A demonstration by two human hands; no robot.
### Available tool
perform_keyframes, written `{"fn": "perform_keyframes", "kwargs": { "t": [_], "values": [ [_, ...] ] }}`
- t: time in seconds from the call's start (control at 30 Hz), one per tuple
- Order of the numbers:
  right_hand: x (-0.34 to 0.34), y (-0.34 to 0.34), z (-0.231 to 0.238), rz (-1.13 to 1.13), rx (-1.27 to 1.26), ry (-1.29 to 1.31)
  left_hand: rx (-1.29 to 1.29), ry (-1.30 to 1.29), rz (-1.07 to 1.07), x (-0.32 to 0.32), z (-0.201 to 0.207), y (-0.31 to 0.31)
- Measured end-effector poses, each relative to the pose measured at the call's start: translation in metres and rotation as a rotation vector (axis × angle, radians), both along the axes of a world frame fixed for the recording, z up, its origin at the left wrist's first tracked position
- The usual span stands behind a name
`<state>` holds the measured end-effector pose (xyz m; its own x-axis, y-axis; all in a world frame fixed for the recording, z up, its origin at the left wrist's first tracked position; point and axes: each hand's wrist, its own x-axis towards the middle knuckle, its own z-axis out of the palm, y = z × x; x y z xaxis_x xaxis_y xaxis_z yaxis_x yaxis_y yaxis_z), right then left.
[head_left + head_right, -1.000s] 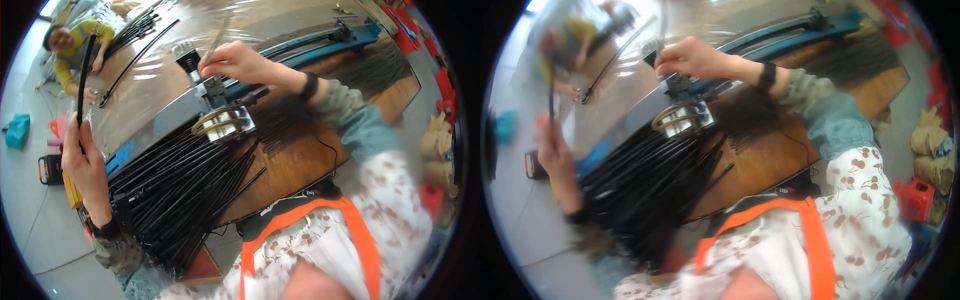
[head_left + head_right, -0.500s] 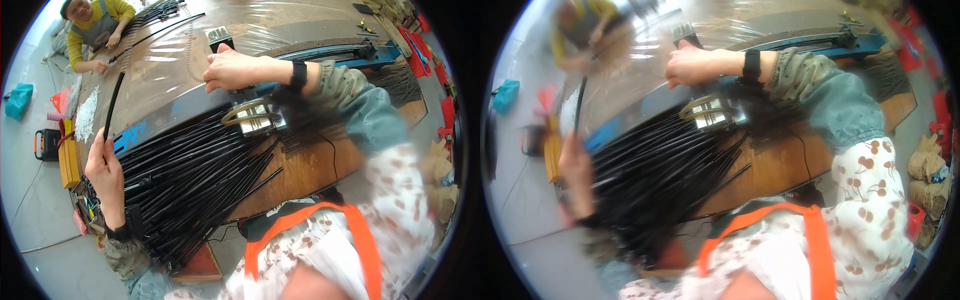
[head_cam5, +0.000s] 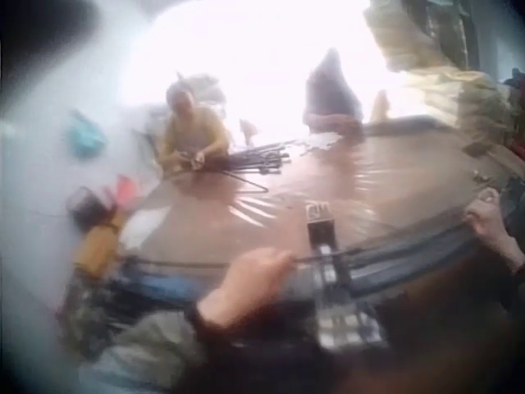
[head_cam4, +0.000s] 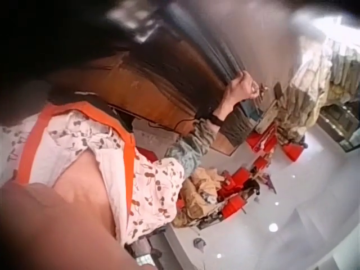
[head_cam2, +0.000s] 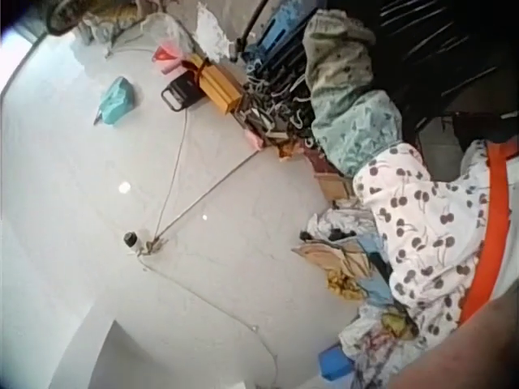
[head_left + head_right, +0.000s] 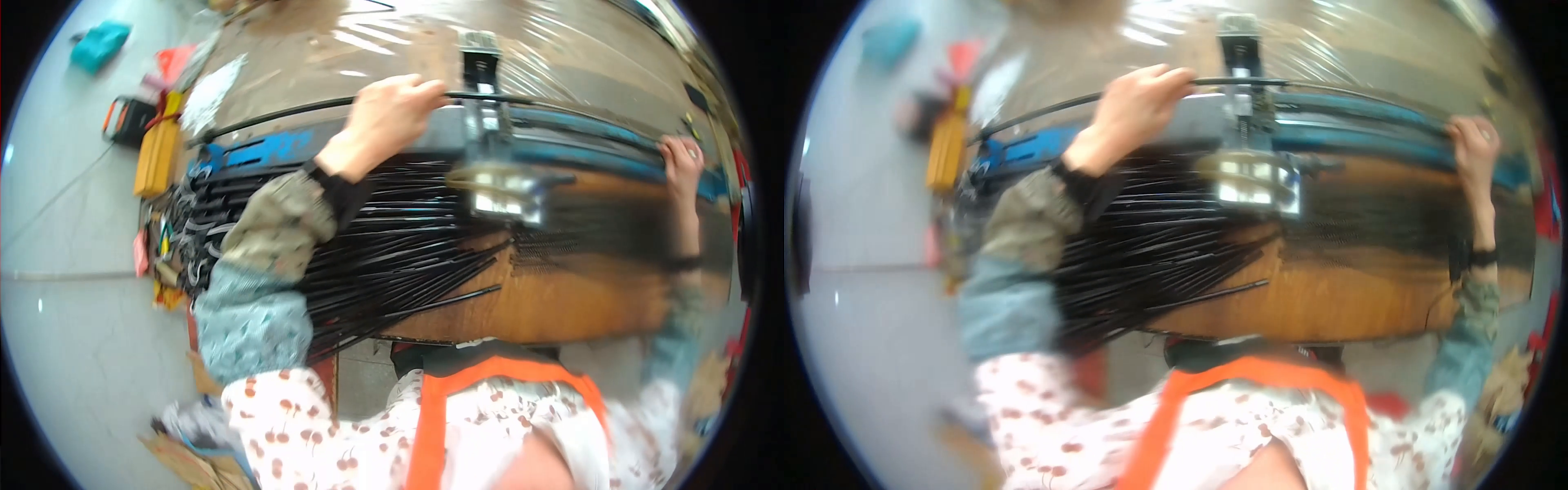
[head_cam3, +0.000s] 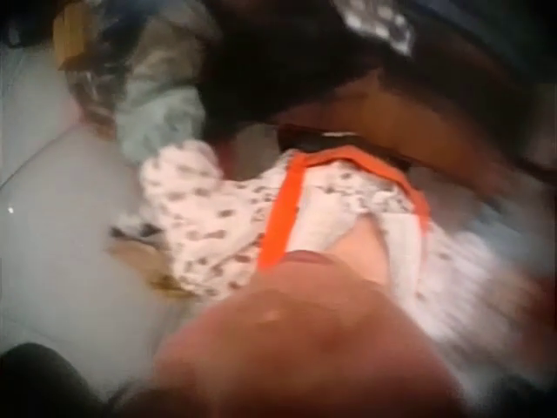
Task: The person is using a manual machine to bundle and process long black flexible metal rods on a fabrication floor.
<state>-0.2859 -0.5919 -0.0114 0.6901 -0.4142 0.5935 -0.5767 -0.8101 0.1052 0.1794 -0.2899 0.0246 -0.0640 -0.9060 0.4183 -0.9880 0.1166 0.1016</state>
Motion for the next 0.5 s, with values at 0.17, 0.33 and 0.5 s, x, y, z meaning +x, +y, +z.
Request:
{"fn": "perform_keyframes", "kwargs": {
  "t": [0.17, 0.33, 0.5],
  "values": [
    [0.007, 0.009, -0.009, 0.039, -0.056, 0.001, 0.057, 0.038, 0.059, -0.002, -0.025, 0.000],
    [0.018, 0.012, -0.010, 0.038, 0.014, -0.090, 0.004, 0.277, 0.059, -0.012, -0.031, -0.003],
    [0.020, 0.021, -0.006, 0.022, 0.026, -0.124, -0.106, 0.262, 0.069, -0.010, -0.037, 0.000]
  ]
}}
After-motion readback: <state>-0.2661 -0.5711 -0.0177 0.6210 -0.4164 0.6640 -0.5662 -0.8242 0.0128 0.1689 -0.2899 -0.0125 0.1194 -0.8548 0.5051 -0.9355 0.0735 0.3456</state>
